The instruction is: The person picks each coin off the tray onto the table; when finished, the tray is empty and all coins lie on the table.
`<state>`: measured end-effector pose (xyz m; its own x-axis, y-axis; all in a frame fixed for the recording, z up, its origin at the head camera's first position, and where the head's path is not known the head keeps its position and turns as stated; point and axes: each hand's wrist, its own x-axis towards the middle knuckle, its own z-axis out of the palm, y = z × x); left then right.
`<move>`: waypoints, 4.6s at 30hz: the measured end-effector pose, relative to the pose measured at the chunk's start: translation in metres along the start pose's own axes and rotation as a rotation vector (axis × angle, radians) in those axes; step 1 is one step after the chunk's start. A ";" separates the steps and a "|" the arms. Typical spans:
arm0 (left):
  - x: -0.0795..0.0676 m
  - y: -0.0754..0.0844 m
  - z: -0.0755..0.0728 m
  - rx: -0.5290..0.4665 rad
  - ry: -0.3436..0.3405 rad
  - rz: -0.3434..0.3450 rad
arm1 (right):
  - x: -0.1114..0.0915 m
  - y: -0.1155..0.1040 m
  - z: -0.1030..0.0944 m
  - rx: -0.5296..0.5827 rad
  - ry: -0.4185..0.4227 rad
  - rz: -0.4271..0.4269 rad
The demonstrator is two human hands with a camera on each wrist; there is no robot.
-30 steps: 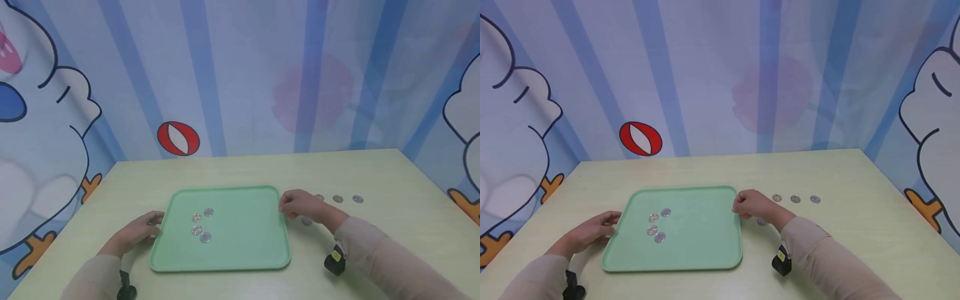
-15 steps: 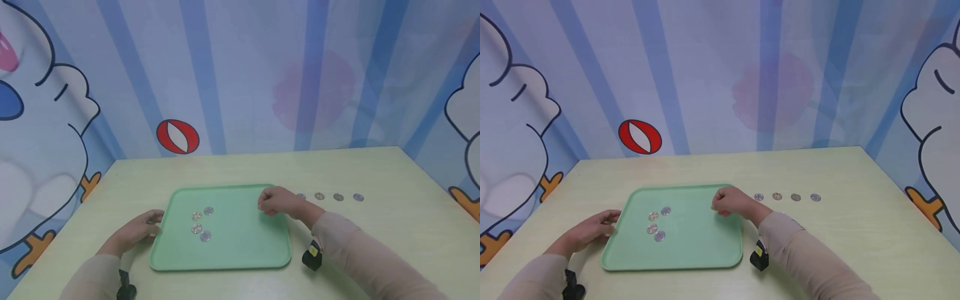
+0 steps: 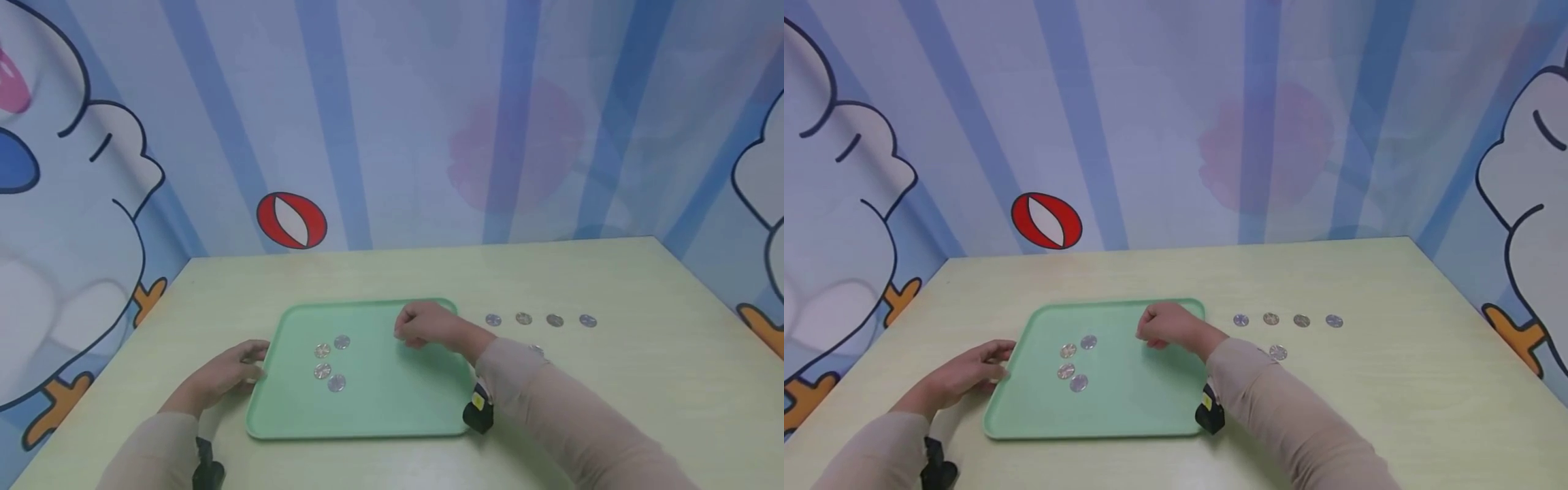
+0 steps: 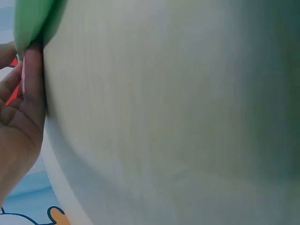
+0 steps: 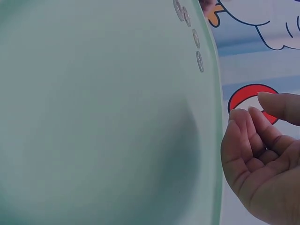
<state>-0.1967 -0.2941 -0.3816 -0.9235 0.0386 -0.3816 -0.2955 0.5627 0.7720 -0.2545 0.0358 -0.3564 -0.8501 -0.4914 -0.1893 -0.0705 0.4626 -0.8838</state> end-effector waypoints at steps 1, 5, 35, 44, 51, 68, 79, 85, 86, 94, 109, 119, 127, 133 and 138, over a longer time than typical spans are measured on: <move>0.000 0.000 0.000 0.001 0.001 -0.001 | 0.002 -0.002 0.002 0.002 -0.003 -0.001; -0.002 0.001 0.001 -0.001 -0.003 0.008 | 0.010 -0.009 0.010 -0.013 -0.012 -0.007; -0.001 0.001 -0.001 -0.005 -0.018 0.013 | 0.057 -0.029 0.045 -0.142 -0.153 -0.058; -0.001 0.001 -0.001 -0.003 -0.015 -0.005 | 0.067 -0.031 0.056 -0.286 -0.139 -0.042; 0.000 0.001 -0.001 -0.009 -0.002 -0.017 | 0.068 -0.036 0.063 -0.408 -0.098 -0.047; -0.002 0.000 0.000 0.003 0.001 -0.036 | 0.072 -0.039 0.067 -0.539 -0.111 -0.043; 0.000 0.001 -0.002 0.006 -0.001 -0.020 | 0.064 -0.035 0.050 -0.354 -0.083 -0.069; 0.000 0.001 -0.003 0.012 0.000 -0.009 | 0.057 -0.033 0.043 -0.214 -0.063 -0.086; 0.000 0.001 -0.003 0.012 -0.002 -0.008 | 0.056 -0.032 0.043 -0.206 -0.062 -0.092; -0.003 0.002 -0.001 0.011 -0.016 -0.004 | 0.040 -0.033 0.037 -0.141 -0.067 -0.117; -0.002 0.001 -0.001 0.017 -0.025 0.010 | 0.007 -0.021 0.016 -0.036 -0.110 -0.113; -0.002 0.001 -0.001 -0.006 -0.022 0.010 | -0.009 -0.014 -0.007 0.017 -0.075 -0.109; -0.001 0.001 0.000 0.006 -0.011 0.010 | -0.021 -0.002 -0.027 0.037 -0.045 -0.094; 0.001 0.001 0.001 0.009 -0.012 0.011 | -0.029 0.008 -0.041 0.069 -0.009 -0.060; 0.001 0.001 0.001 0.011 -0.015 0.001 | -0.037 0.016 -0.051 0.078 0.000 -0.063</move>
<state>-0.1978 -0.2930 -0.3816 -0.9200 0.0509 -0.3887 -0.2921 0.5722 0.7664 -0.2510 0.0986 -0.3420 -0.8455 -0.5175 -0.1319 -0.0835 0.3720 -0.9245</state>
